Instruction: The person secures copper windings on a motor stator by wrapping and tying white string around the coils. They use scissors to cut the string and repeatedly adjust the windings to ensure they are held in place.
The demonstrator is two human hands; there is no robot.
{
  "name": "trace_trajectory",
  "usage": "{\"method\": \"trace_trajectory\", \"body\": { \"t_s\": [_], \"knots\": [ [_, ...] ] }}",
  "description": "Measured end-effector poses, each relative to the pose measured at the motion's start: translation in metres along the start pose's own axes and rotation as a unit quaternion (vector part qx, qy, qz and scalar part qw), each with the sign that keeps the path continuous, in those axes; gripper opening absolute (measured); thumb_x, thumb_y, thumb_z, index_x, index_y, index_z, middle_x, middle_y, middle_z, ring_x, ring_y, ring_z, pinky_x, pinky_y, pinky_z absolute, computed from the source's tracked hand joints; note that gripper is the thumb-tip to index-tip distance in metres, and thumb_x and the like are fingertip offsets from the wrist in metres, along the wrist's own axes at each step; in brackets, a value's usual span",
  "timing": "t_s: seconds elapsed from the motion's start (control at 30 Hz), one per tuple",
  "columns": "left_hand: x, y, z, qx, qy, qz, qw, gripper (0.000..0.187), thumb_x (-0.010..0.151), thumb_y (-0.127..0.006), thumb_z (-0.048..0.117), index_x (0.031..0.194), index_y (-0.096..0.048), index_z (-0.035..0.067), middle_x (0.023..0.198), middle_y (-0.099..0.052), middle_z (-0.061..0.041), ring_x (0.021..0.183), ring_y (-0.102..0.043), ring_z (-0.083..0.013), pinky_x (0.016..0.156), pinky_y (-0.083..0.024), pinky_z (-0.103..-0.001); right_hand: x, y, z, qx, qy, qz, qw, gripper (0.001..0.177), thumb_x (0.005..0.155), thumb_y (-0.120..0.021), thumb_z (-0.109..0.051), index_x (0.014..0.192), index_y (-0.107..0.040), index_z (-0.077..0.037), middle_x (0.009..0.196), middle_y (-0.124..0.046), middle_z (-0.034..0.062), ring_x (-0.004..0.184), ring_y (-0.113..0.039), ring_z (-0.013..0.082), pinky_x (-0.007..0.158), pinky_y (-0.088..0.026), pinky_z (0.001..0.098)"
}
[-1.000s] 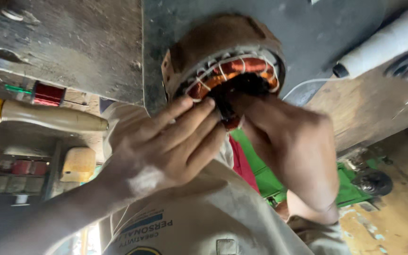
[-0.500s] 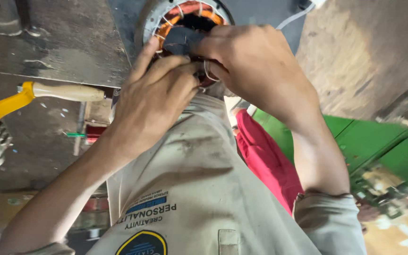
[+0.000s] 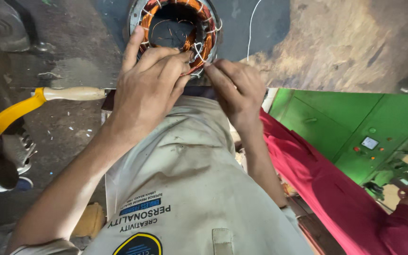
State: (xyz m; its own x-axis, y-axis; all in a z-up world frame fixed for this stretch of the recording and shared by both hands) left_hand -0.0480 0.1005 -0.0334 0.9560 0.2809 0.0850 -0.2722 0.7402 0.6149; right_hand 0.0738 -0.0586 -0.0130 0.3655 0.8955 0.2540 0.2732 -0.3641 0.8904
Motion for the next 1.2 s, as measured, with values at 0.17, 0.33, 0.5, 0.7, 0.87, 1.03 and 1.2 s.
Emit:
{"method": "trace_trajectory", "body": {
  "t_s": [0.17,0.33,0.5,0.7,0.87,1.03,1.2],
  "knots": [
    [0.0,0.0,0.001,-0.006,-0.026,0.011,1.0,0.025,0.1,-0.079,0.009,0.12,-0.066,0.003,0.121,-0.072,-0.005,0.124,-0.064,-0.0231,0.13,-0.023,-0.059,0.021,0.017,0.016,-0.043,0.102,-0.097,0.989,0.021,0.095,-0.08,-0.013,0.114,-0.071,-0.011,0.114,-0.067,-0.0004,0.098,-0.065,0.0171,0.077,-0.046,0.0355],
    [-0.002,-0.002,-0.002,0.001,-0.026,0.013,1.0,0.023,0.099,-0.078,0.007,0.118,-0.067,0.004,0.112,-0.071,-0.006,0.123,-0.064,-0.0223,0.131,-0.023,-0.058,0.029,0.026,0.028,-0.081,0.156,-0.188,0.966,0.02,0.097,-0.077,-0.017,0.109,-0.065,-0.007,0.099,-0.06,0.0033,0.092,-0.064,0.0174,0.076,-0.048,0.0338],
    [-0.003,-0.003,-0.004,-0.003,-0.031,0.015,0.999,0.023,0.1,-0.078,0.007,0.121,-0.068,0.005,0.112,-0.071,-0.004,0.123,-0.063,-0.021,0.132,-0.021,-0.057,0.018,0.027,0.031,0.021,0.033,-0.184,0.982,0.018,0.091,-0.076,-0.006,0.102,-0.062,-0.009,0.098,-0.061,0.0038,0.077,-0.066,0.0192,0.063,-0.05,0.0345],
    [-0.003,-0.006,-0.003,-0.009,-0.025,0.01,1.0,0.025,0.1,-0.078,0.007,0.123,-0.068,0.004,0.11,-0.072,-0.002,0.124,-0.063,-0.0213,0.131,-0.019,-0.058,-0.009,0.015,0.02,0.01,-0.144,-0.034,0.989,0.026,0.097,-0.07,0.001,0.121,-0.064,-0.008,0.118,-0.062,0.0096,0.096,-0.066,0.0232,0.08,-0.056,0.0349],
    [-0.002,-0.004,-0.003,-0.008,-0.03,0.01,0.999,0.02,0.101,-0.077,0.007,0.118,-0.066,0.004,0.114,-0.073,-0.003,0.122,-0.063,-0.0209,0.132,-0.019,-0.058,-0.012,0.007,-0.002,0.015,-0.072,0.031,0.997,0.035,0.093,-0.081,-0.004,0.125,-0.07,-0.011,0.116,-0.063,0.0063,0.108,-0.062,0.0253,0.09,-0.053,0.0396],
    [-0.002,-0.003,-0.004,-0.007,-0.038,0.008,0.999,0.019,0.102,-0.075,0.007,0.119,-0.066,0.004,0.111,-0.073,-0.004,0.119,-0.063,-0.0222,0.131,-0.021,-0.058,0.004,0.01,0.005,-0.032,0.016,-0.016,0.999,0.036,0.09,-0.087,-0.018,0.122,-0.073,-0.014,0.116,-0.067,0.0006,0.108,-0.061,0.025,0.09,-0.049,0.0403],
    [-0.001,-0.002,-0.003,-0.002,-0.041,0.006,0.999,0.016,0.103,-0.074,0.008,0.115,-0.065,0.004,0.108,-0.073,-0.004,0.121,-0.063,-0.0235,0.13,-0.022,-0.057,0.019,0.022,0.014,-0.027,0.069,-0.093,0.993,0.025,0.097,-0.08,-0.016,0.12,-0.071,-0.011,0.12,-0.067,-0.0013,0.109,-0.061,0.0196,0.088,-0.046,0.0363]
  ]
}}
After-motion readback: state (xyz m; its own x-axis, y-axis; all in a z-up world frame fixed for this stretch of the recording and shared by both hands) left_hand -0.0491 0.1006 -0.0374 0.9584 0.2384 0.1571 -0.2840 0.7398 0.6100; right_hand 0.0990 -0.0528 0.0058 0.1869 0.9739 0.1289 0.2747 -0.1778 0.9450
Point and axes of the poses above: each hand's wrist, its own x-axis towards the middle knuckle, its own y-axis out of the back of the hand, z = x × y, the point moved 3 cm from there along x, towards the middle knuckle
